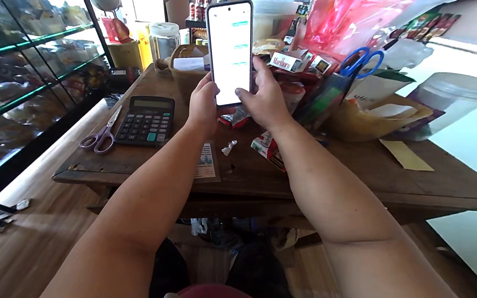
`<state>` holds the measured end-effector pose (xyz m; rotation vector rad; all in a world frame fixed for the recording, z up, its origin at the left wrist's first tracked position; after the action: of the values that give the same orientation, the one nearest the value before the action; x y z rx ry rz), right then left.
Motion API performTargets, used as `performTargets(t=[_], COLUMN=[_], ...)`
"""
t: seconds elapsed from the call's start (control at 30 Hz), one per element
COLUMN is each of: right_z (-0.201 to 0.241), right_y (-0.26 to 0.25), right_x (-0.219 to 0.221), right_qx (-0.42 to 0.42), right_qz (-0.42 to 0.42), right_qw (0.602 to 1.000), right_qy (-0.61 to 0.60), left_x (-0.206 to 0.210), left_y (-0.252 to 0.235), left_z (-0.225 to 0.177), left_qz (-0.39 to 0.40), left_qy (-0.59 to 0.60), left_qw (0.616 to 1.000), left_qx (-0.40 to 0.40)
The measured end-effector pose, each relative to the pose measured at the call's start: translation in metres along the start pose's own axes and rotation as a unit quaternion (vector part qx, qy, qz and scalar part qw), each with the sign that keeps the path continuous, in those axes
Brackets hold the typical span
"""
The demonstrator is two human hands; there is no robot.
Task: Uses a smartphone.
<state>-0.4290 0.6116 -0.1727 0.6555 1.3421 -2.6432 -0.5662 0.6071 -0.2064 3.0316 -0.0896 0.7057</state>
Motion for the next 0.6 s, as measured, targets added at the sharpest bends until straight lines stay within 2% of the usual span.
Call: performTargets(t=[0.23,0.6], right_z=[0.003,0.0031], right_y=[-0.0011,0.0008], right_x=[-0.006,-0.0038], right_qx=[-0.015,-0.012], right_qz=[-0.019,-0.042], right_qw=[1.0,0.999], right_qy=[-0.013,-0.03], left_x=[-0.0005,0.0002], left_y=[0.0011,0.0007], left_z=[-0.001,-0.0007], left_qz=[-0.021,-0.005], left_qy=[-0.009,-0.013], left_qw=[1.0,1.0], left_qx=[-0.01,0.006])
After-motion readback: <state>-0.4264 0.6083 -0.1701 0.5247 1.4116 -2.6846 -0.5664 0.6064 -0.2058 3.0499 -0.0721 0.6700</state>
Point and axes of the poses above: each hand's wrist, its own y-axis away from the middle knuckle, its own x-axis out of the palm, z = x × y, the point moved 7 cm from there along -y, towards the middle knuckle, and after that the axes turned 15 degrees about -x, right-handed, at the moved point
